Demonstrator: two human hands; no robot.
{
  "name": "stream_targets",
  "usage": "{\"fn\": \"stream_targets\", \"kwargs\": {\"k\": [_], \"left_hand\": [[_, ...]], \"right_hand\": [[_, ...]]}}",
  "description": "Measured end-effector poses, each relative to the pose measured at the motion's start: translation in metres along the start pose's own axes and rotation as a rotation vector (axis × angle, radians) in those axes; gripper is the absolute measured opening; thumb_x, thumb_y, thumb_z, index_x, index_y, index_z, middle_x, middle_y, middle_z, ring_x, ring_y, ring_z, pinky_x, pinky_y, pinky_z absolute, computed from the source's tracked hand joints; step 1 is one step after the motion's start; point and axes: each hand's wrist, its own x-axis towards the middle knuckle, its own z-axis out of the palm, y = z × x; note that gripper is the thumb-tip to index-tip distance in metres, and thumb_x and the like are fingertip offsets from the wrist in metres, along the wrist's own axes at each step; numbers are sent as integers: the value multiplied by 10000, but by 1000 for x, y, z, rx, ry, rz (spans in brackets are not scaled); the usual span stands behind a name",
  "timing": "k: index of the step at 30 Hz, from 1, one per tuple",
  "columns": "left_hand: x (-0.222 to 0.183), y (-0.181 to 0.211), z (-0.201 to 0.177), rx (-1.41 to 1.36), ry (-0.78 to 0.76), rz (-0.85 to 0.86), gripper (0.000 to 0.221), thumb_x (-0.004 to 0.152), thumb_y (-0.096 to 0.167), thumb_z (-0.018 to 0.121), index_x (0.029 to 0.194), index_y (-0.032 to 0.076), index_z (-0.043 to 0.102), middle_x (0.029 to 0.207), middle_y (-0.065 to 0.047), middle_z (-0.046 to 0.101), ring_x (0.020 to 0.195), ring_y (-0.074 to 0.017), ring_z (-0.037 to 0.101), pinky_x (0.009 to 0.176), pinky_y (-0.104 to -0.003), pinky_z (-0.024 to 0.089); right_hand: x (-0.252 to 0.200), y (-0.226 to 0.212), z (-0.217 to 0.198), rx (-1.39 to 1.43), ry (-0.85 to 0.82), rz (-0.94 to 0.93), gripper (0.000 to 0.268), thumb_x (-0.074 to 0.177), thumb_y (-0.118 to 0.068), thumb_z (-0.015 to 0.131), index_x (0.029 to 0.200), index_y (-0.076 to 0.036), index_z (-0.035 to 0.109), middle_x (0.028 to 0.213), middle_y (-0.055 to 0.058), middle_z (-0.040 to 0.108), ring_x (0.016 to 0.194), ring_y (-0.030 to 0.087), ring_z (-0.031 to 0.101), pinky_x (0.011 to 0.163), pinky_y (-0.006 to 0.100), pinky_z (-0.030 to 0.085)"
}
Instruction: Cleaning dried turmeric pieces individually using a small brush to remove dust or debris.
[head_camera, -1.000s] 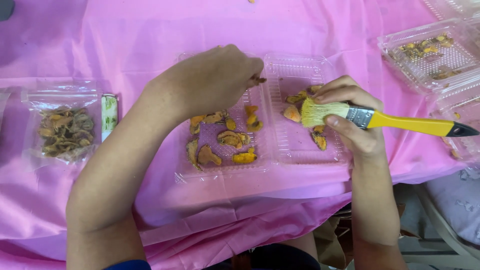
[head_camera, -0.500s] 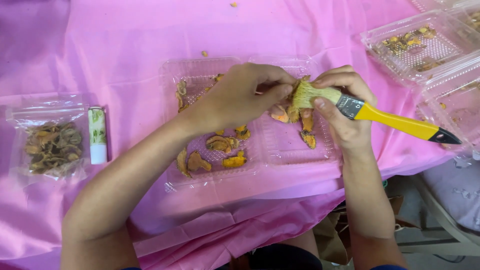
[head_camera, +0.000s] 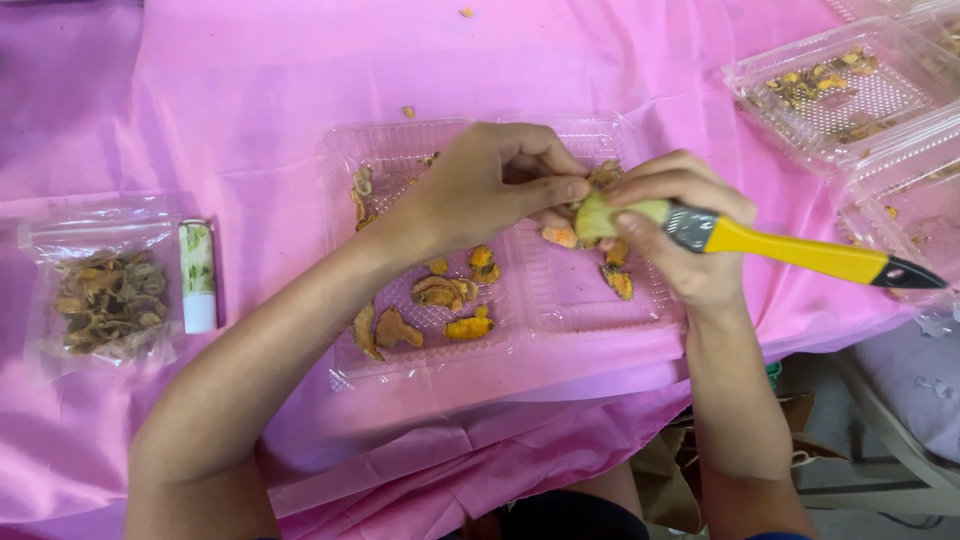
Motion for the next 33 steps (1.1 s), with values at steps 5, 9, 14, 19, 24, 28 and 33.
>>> {"fn": "stream_targets", "kwargs": {"k": [5,9,14,19,24,28,33], "left_hand": [[-1,1,2,36,36,22,91,940,132,683,958,66,744,850,-72,817,779,-113,806,770,-208,713],[-2,5,-1,171,20,44,119,925,174,706,991,115,786,901,-15,829,769,-63,777,743,-160,641],[-1,5,-3,162,7,39,120,956,136,676,1010,99,776,819,-11,801,660,-63,744,666,-155,630],[2,6,0,-148,25,-127,182,1002,68,562,1069,-4,715,946,-124,783,809,-175,795,747,-238,698],[1,12,5,-288,-63,-238,227,1003,100,545,1201,4,599,948,-201,754,801,-246,764,780,-324,688],[1,8,8,-150,-43,-244,47,992,107,595,990,61,582,971,-117,709,847,-201,775,819,-297,707],[2,-10,12,-115,89,-1,127,948,104,626,1006,39,719,847,-87,731,711,-123,738,618,-218,646]], "right_hand": [[5,-9,2,-87,88,-54,95,1000,-117,690,1049,-37,676,1040,130,695,995,243,676,917,329,576],[11,-28,6,-119,-8,12,159,959,-97,710,1066,17,683,1076,175,675,1008,267,680,956,348,583],[6,-9,2,40,-182,-62,145,912,-43,709,1050,-14,680,1089,138,693,1005,220,716,993,323,624],[4,-6,-1,100,276,58,223,901,-236,716,1020,-54,666,1007,91,637,984,198,619,915,273,501],[-1,-6,-2,113,115,68,192,914,-141,702,1067,-30,667,1052,121,644,993,217,646,929,289,546],[0,-11,-1,87,96,79,213,896,-131,705,1060,0,670,1046,154,642,995,241,651,918,286,551],[6,-5,2,50,145,36,242,899,-157,728,1024,42,672,1017,193,627,971,253,622,914,324,493]]}}
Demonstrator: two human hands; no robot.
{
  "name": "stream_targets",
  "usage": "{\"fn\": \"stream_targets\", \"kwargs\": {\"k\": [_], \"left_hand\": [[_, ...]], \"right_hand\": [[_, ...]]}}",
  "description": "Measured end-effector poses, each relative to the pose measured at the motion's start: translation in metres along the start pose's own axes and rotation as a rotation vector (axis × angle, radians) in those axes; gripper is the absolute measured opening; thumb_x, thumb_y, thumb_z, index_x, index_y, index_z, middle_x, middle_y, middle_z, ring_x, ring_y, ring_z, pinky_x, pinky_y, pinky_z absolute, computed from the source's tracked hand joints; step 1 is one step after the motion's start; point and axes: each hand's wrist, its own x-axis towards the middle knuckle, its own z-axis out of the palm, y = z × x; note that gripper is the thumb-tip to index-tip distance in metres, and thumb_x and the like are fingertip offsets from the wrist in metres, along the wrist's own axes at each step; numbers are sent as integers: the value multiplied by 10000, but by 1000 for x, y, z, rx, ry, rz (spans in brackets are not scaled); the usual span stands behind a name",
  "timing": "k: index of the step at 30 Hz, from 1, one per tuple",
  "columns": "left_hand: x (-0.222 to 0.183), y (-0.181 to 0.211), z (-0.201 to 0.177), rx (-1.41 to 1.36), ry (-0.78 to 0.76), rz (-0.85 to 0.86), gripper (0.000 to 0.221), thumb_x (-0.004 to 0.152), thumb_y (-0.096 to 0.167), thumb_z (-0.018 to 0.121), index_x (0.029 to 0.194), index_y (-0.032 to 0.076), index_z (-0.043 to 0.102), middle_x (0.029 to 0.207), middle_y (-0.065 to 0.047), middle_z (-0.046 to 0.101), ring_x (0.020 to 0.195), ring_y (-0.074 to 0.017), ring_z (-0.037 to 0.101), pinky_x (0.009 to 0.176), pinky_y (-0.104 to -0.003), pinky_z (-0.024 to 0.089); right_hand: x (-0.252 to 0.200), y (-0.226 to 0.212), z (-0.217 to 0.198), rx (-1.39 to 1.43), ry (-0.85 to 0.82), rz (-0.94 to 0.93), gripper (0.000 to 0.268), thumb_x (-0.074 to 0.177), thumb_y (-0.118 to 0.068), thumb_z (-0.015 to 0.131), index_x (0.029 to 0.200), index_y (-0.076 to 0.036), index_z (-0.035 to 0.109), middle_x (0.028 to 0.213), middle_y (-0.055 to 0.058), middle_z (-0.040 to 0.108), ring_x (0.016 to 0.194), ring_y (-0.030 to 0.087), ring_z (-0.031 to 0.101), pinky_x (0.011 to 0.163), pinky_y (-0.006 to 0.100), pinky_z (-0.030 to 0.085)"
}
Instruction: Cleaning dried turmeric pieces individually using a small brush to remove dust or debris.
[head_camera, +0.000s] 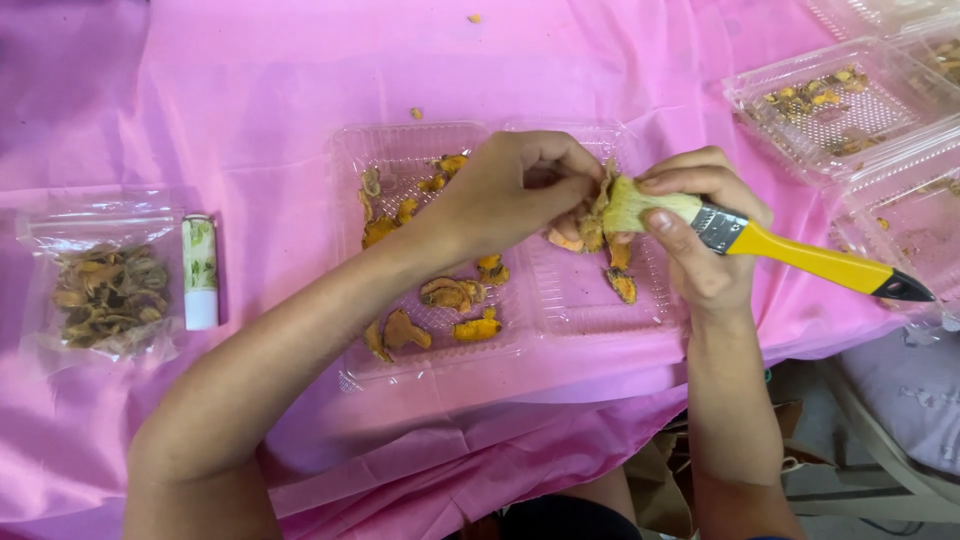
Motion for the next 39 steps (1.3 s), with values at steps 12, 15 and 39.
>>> {"fn": "stream_targets", "kwargs": {"k": [12,15,39], "left_hand": [[2,-18,-1,-102,-79,167,194,913,62,723,1079,-38,722,904,-170,711,831,-171,716,685,-278,673],[0,-12,-2,-107,-84,175,180,916,48,714,1072,-42,721,886,-169,706,818,-175,723,679,-284,679],[-3,3,3,376,29,220,79,929,90,687,872,129,727,865,-7,751,772,-106,706,766,-239,594]], "right_hand": [[-4,12,-8,-8,5,-61,248,854,-152,770,954,65,707,963,229,646,893,272,619,824,366,475],[-6,9,-4,11,-45,-59,218,844,-141,783,932,48,719,943,215,654,852,255,623,790,357,493],[-1,-2,-1,-94,-105,-102,147,998,-113,705,1080,-2,653,1084,159,604,863,239,686,661,266,618]]}}
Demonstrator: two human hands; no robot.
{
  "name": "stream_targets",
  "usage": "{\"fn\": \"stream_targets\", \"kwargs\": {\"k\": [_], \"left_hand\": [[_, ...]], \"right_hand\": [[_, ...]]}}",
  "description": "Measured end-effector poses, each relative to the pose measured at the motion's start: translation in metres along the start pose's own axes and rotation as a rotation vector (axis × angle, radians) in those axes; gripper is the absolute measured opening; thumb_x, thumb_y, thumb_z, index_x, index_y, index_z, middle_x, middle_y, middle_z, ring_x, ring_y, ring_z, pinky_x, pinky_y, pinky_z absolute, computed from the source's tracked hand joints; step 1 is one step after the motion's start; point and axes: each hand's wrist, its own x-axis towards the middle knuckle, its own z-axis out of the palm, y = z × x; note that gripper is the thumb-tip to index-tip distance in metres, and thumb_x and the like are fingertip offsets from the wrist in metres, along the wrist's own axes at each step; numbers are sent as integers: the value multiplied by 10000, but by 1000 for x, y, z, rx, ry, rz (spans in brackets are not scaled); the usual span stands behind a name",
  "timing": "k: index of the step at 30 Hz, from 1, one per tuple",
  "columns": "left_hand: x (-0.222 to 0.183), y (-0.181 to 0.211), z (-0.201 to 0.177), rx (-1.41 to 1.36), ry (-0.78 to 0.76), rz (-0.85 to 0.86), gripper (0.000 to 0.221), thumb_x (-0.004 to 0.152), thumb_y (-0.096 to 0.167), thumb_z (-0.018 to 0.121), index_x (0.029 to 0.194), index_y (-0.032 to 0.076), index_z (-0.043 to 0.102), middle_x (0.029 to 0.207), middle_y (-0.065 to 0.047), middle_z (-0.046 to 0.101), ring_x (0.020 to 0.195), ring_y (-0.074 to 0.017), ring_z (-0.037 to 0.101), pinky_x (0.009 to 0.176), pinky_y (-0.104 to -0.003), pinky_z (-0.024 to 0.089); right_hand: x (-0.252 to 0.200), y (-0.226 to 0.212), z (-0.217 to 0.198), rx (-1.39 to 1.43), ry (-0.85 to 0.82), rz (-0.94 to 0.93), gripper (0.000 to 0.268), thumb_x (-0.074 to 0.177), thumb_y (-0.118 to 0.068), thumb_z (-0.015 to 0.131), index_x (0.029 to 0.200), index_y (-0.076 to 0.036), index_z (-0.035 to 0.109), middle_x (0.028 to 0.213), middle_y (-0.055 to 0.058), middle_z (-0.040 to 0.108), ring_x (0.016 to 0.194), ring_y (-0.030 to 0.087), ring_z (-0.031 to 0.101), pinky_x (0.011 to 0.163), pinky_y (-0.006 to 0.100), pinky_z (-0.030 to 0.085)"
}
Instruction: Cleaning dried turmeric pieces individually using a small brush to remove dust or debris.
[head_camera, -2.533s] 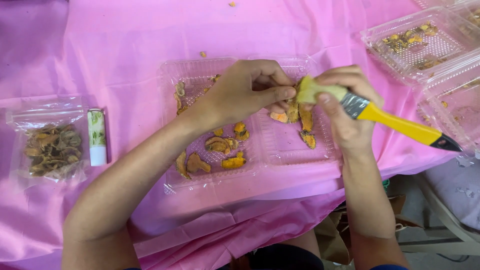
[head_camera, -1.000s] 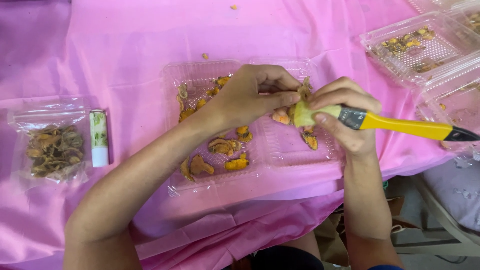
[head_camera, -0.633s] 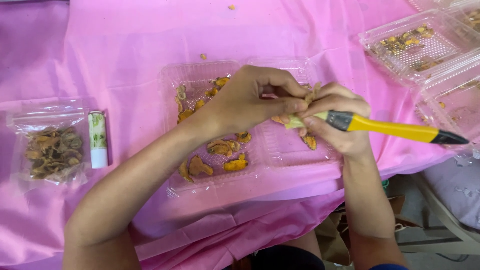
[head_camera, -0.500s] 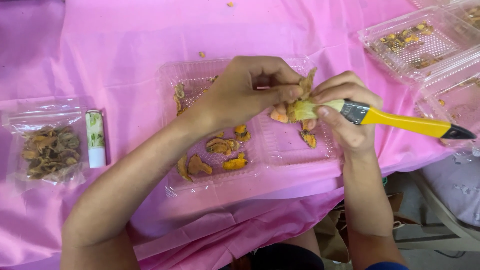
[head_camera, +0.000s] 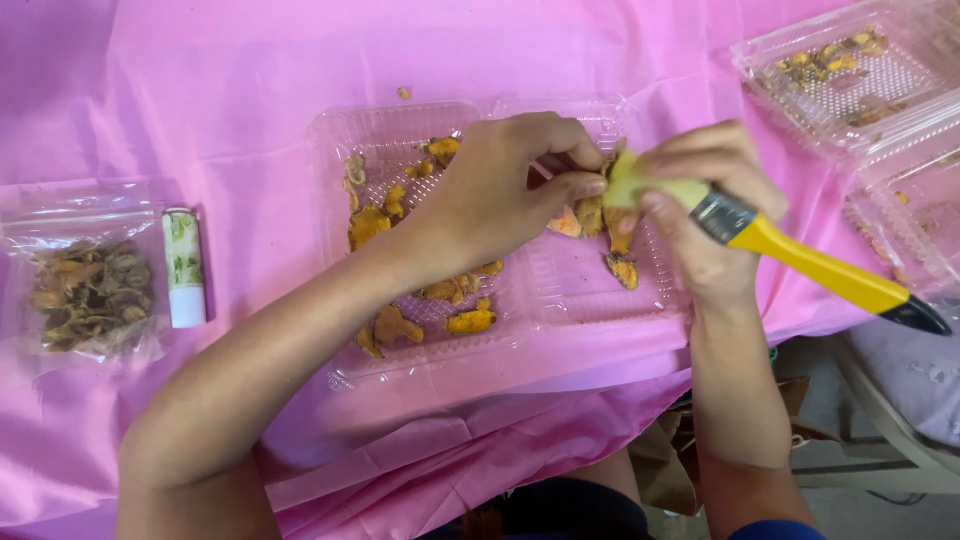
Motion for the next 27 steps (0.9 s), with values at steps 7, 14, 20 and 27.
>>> {"fn": "stream_targets", "kwargs": {"k": [7,14,20,27], "left_hand": [[2,-4,-2,29,77,195,128,904,13,633,858,113,698,850,-4,715,791,-117,690,758,-260,567],[1,-16,-3,367,82,304,88,966,-47,540,956,-1,614,850,-87,583,798,-254,568,681,-362,462],[-1,-24,-28,929,29,293,106,999,-24,635,926,20,699,746,-67,662,672,-214,633,492,-344,543],[-13,-13,-79,998,-625,-592,622,759,365,887,1249,110,601,1179,-163,678,1108,-361,655,828,-525,564]], "right_hand": [[2,0,8,8,-184,-75,134,891,61,742,1014,31,696,1051,180,684,903,235,722,836,289,638],[1,6,-7,271,395,256,127,1011,-30,663,1134,-58,650,1095,85,589,805,216,631,571,274,548],[4,1,-3,253,379,362,140,1026,-30,651,1160,-55,614,1152,83,578,842,199,628,629,271,570],[5,-3,0,234,369,451,124,1010,-34,663,1126,-58,625,1121,110,620,835,198,647,620,269,584]]}}
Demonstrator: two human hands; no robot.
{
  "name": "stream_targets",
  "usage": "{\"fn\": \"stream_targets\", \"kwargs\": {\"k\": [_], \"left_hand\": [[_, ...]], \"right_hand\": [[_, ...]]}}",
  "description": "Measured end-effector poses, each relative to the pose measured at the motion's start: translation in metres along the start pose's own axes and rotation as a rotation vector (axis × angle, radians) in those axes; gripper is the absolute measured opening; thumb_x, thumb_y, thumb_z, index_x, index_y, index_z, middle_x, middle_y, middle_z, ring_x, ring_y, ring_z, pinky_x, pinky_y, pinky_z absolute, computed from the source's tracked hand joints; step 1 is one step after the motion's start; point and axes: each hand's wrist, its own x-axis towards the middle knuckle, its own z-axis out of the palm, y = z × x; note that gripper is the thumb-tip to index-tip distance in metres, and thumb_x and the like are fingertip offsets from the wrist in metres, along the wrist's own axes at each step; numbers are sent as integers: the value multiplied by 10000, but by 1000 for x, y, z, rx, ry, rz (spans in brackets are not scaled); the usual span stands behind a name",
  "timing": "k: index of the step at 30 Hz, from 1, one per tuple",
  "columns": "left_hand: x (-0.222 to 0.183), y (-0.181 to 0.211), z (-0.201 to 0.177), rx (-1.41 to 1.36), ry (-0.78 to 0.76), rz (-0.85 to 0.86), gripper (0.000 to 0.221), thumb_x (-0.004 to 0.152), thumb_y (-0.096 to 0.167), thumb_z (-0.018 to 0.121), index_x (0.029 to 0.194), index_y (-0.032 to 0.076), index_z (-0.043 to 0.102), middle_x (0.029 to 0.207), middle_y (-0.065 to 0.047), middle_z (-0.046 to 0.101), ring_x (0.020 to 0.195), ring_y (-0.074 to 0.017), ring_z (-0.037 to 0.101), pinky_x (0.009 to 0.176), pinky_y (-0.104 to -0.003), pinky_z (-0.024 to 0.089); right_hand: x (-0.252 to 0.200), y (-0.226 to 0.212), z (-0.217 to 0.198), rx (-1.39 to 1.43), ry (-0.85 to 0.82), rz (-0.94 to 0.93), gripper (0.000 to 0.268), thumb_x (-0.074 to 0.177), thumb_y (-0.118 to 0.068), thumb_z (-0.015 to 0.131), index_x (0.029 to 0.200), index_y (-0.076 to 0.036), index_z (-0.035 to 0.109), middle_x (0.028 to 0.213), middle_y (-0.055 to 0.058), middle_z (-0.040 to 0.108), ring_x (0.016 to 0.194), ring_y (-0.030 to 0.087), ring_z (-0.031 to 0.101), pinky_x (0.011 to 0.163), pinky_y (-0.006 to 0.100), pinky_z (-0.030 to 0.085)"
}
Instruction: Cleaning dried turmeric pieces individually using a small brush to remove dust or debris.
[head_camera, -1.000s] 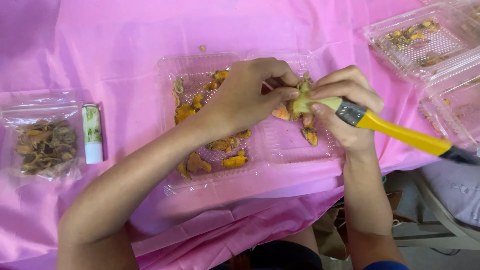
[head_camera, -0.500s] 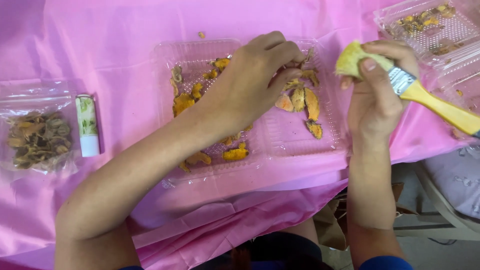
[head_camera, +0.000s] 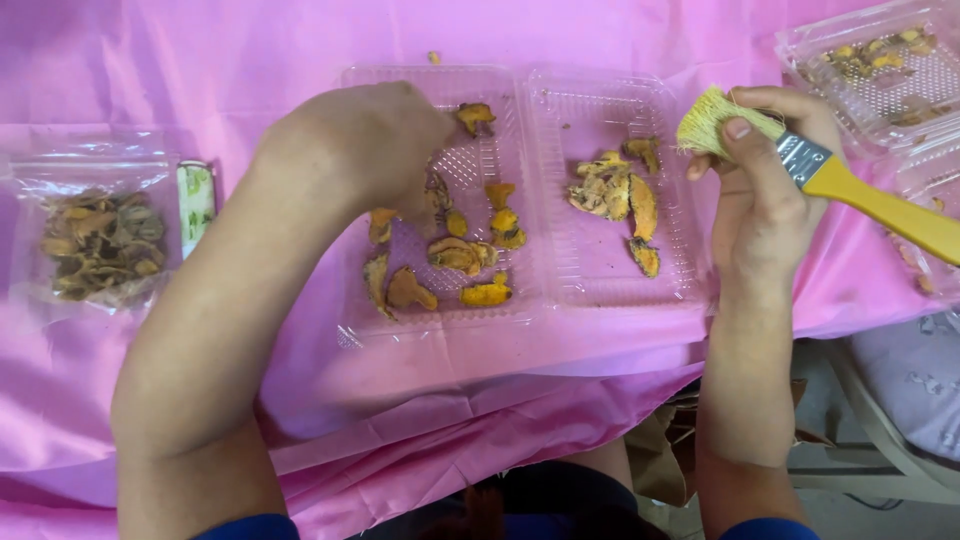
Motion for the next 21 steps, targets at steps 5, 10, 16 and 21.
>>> {"fn": "stream_targets", "kwargs": {"k": [5,10,16,21], "left_hand": [[5,2,-1,-56,-10,-42,780,761,-12,804,1447,142,465,1203,-187,628,1028,-396,685,734,-533,572],[11,-2,7,-39,34,86,238,843,158,743,979,66,572,948,-151,640,723,-344,662,537,-505,469],[21,-8,18,-63,415,462,381,438,-112,410,584,131,155,660,-9,72,646,-170,107,503,-384,81],[14,7,-4,-355,663,720,162,844,-56,547,785,51,652,792,-66,667,686,-200,600,598,-351,442]], "right_hand": [[2,3,-2,6,-65,-18,132,1023,-1,661,1141,-47,622,1126,126,649,872,204,675,644,255,601],[0,-3,7,-20,-49,32,111,1004,-5,679,1108,-29,647,981,121,652,787,208,680,600,263,596],[1,4,1,-30,-106,-15,123,998,8,678,1115,-24,656,1084,106,648,808,194,680,610,268,627],[-1,-3,6,-20,-157,8,122,977,3,691,1095,3,659,995,125,636,789,230,683,583,260,628]]}}
